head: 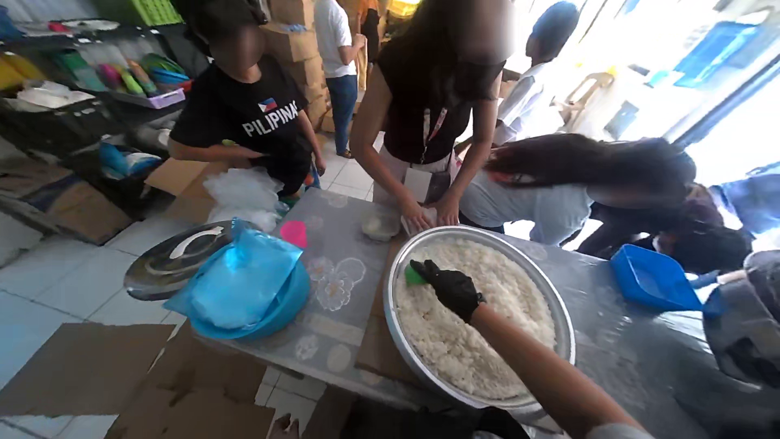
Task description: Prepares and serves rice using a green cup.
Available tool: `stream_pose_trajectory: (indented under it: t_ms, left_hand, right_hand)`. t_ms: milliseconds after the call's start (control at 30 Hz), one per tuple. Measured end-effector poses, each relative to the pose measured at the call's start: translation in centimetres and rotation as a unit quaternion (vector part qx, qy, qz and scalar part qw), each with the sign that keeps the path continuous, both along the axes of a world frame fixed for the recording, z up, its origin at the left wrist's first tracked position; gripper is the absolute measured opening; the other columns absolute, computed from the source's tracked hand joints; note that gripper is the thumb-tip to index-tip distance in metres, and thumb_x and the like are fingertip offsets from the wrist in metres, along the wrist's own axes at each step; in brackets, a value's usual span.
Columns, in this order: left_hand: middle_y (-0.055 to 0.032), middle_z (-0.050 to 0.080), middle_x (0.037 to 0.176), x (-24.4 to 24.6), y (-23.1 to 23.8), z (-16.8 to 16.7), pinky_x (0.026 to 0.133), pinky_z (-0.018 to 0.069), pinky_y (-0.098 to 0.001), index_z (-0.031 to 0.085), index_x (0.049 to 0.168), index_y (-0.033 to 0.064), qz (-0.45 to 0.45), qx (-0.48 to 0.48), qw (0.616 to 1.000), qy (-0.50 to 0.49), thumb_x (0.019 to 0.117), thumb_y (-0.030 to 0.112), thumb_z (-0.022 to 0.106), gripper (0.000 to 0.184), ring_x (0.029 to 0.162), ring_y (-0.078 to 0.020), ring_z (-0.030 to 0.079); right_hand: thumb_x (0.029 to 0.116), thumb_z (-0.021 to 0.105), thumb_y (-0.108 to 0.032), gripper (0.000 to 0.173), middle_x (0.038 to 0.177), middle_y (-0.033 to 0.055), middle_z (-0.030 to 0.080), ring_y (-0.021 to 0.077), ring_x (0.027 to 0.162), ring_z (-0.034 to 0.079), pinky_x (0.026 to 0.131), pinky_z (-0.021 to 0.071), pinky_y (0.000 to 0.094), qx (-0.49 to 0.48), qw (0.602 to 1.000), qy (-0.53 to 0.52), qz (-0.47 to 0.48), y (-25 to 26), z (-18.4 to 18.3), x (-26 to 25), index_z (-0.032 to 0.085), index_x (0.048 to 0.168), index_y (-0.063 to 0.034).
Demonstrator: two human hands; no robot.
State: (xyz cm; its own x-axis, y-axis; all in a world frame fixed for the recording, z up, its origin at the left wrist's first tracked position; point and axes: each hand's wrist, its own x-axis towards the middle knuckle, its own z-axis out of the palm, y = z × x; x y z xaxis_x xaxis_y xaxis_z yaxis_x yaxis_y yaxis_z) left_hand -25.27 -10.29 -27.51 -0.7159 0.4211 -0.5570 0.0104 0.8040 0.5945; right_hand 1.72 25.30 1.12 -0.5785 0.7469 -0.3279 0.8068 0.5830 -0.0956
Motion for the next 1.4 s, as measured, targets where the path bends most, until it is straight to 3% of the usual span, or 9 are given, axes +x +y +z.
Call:
stream_pose_trajectory:
  t_ms: [100, 200, 367, 567, 800, 933, 1033, 1167, 1400]
  left_hand:
    - [-0.0318, 0.058, 0.136, -0.2, 1.9, 1.1, 0.11, 0.0422, -0.0579, 0.054, 0.137, -0.0099, -0.006, 0.053, 0.998, 0.015, 0.1017, 0.012, 0.06, 0.042, 0.129, -0.0446, 0.055]
    - [-0.0309, 0.055, 0.139, 0.5, 2.6, 2.9, 0.113, 0.0404, -0.0552, 0.051, 0.14, -0.0089, -0.026, 0.047, 0.998, 0.012, 0.1039, 0.013, 0.057, 0.042, 0.132, -0.0429, 0.053]
    - [-0.0305, 0.059, 0.134, 1.7, 0.9, 2.1, 0.11, 0.0426, -0.0555, 0.057, 0.135, -0.0086, -0.026, 0.02, 0.999, 0.026, 0.1022, 0.01, 0.06, 0.037, 0.127, -0.043, 0.057]
    - [-0.0303, 0.059, 0.136, 2.5, -1.4, 1.6, 0.111, 0.0418, -0.0564, 0.056, 0.135, -0.0083, 0.012, -0.028, 1.0, 0.005, 0.1025, 0.011, 0.059, 0.038, 0.128, -0.0431, 0.057]
    - [-0.0301, 0.058, 0.137, 2.3, -0.4, 2.5, 0.111, 0.0409, -0.0563, 0.056, 0.137, -0.0078, 0.011, -0.028, 1.0, 0.004, 0.1032, 0.011, 0.059, 0.038, 0.129, -0.0432, 0.056]
    - [-0.0303, 0.057, 0.138, 2.3, 0.3, 3.1, 0.111, 0.0404, -0.0563, 0.054, 0.138, -0.0077, -0.004, -0.025, 1.0, -0.001, 0.104, 0.012, 0.057, 0.039, 0.13, -0.0433, 0.054]
    - [-0.03, 0.057, 0.139, 1.7, 1.0, 3.3, 0.111, 0.0408, -0.0563, 0.055, 0.138, -0.0075, -0.015, -0.02, 1.0, 0.003, 0.1043, 0.012, 0.057, 0.039, 0.13, -0.043, 0.055]
    - [-0.0305, 0.057, 0.138, 1.2, 1.3, 3.0, 0.112, 0.0404, -0.0563, 0.055, 0.137, -0.0083, -0.029, -0.008, 0.999, 0.014, 0.1038, 0.011, 0.057, 0.039, 0.13, -0.0433, 0.055]
    - [-0.0313, 0.058, 0.136, 1.3, 0.8, 1.8, 0.11, 0.0419, -0.0573, 0.056, 0.135, -0.0084, -0.041, -0.008, 0.999, 0.018, 0.1031, 0.01, 0.058, 0.037, 0.128, -0.0442, 0.056]
  right_hand:
    - [0.1049, 0.046, -0.008, 0.061, 0.137, 0.0189, 0.064, 0.0479, 0.11, 0.066, 0.091, 0.0501, 0.0678, 0.009, 1.0, 0.01, -0.003, 0.6, 2.7, 3.0, 0.042, 0.157, -0.0394]
    - [0.107, 0.046, -0.016, 0.053, 0.122, 0.0244, 0.069, 0.0492, 0.104, 0.068, 0.085, 0.0517, 0.0681, 0.073, 0.99, 0.041, -0.115, 3.2, 1.3, 4.6, 0.044, 0.156, -0.0347]
    - [0.1047, 0.048, -0.009, 0.067, 0.15, 0.0225, 0.052, 0.0516, 0.101, 0.067, 0.081, 0.0535, 0.0693, 0.068, 0.985, 0.02, -0.156, 4.3, -1.8, 3.1, 0.029, 0.163, -0.0353]
    - [0.0998, 0.06, -0.011, 0.069, 0.126, 0.0155, 0.07, 0.0449, 0.106, 0.067, 0.086, 0.0501, 0.0687, -0.021, 0.998, -0.009, -0.063, 0.7, 2.7, 6.4, 0.042, 0.155, -0.048]
    - [0.0994, 0.061, -0.006, 0.078, 0.151, 0.0092, 0.056, 0.0458, 0.096, 0.07, 0.073, 0.0526, 0.0696, 0.149, 0.957, 0.179, -0.171, -3.5, 4.5, 8.3, 0.034, 0.159, -0.0479]
    - [0.0979, 0.058, -0.005, 0.074, 0.155, 0.0111, 0.053, 0.0431, 0.089, 0.073, 0.066, 0.0547, 0.0619, 0.239, 0.933, 0.193, -0.189, -5.7, 0.3, 8.8, 0.038, 0.159, -0.04]
    - [0.1026, 0.053, -0.009, 0.071, 0.156, 0.0077, 0.052, 0.0428, 0.101, 0.071, 0.079, 0.0539, 0.0632, 0.156, 0.955, 0.128, -0.219, -4.9, -1.3, 9.0, 0.033, 0.16, -0.0452]
    - [0.1022, 0.055, -0.009, 0.07, 0.152, 0.0159, 0.054, 0.0503, 0.097, 0.069, 0.073, 0.0518, 0.0708, 0.178, 0.941, 0.153, -0.246, -0.8, -1.2, 10.0, 0.034, 0.16, -0.0424]
    - [0.1056, 0.043, -0.009, 0.065, 0.154, 0.0238, 0.048, 0.0525, 0.109, 0.066, 0.082, 0.0521, 0.07, 0.143, 0.926, 0.053, -0.346, 5.2, -2.1, 7.5, 0.026, 0.164, -0.0296]
